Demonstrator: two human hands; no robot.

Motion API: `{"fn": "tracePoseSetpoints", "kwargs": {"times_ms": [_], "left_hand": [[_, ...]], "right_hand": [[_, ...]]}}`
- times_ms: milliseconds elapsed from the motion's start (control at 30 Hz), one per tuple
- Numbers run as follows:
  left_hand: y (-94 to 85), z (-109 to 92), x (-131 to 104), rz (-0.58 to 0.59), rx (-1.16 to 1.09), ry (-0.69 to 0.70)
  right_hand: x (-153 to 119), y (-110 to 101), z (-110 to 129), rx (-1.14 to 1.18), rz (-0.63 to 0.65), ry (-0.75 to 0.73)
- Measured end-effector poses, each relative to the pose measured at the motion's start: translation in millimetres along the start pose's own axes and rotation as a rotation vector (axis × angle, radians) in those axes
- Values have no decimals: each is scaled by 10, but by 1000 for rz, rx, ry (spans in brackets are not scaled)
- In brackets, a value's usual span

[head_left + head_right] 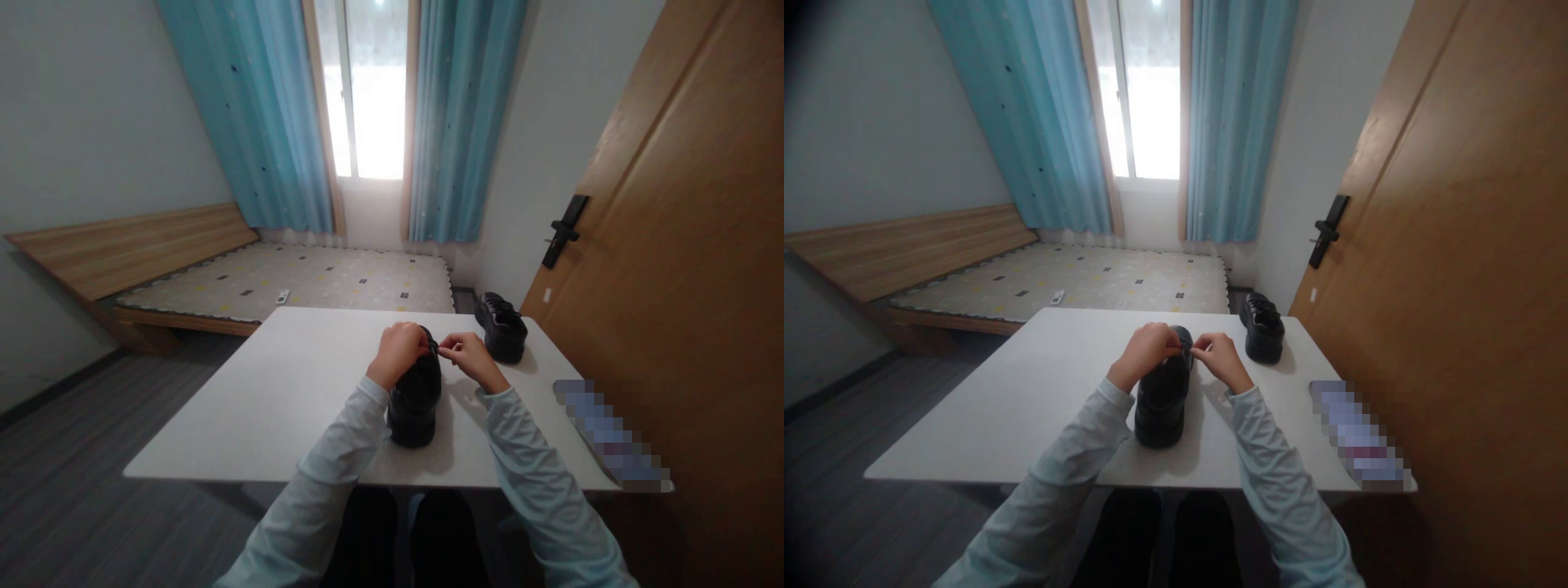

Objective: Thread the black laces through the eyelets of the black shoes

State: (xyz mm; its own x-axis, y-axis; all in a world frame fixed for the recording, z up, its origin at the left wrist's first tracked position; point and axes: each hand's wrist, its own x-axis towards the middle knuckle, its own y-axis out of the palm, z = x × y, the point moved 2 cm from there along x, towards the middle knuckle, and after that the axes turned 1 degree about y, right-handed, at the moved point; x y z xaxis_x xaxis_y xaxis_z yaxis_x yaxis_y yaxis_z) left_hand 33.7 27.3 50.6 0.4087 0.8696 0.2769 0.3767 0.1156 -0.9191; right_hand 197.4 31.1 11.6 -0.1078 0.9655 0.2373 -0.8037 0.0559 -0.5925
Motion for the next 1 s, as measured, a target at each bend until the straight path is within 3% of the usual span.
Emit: {"fn": "tracePoseSetpoints", "kwargs": {"times_ms": [200, 333, 500, 1000], "left_hand": [[87, 39, -33, -84, -56, -43], [135, 101, -52, -65, -61, -39], [127, 132, -67, -46, -151, -53], [124, 190, -124, -171, -416, -212]], "right_hand": [[1, 26, -10, 143, 29, 52], [9, 63, -17, 300, 63, 105], [3, 92, 3, 387, 87, 168], [-15, 145, -14, 687, 194, 316]]}}
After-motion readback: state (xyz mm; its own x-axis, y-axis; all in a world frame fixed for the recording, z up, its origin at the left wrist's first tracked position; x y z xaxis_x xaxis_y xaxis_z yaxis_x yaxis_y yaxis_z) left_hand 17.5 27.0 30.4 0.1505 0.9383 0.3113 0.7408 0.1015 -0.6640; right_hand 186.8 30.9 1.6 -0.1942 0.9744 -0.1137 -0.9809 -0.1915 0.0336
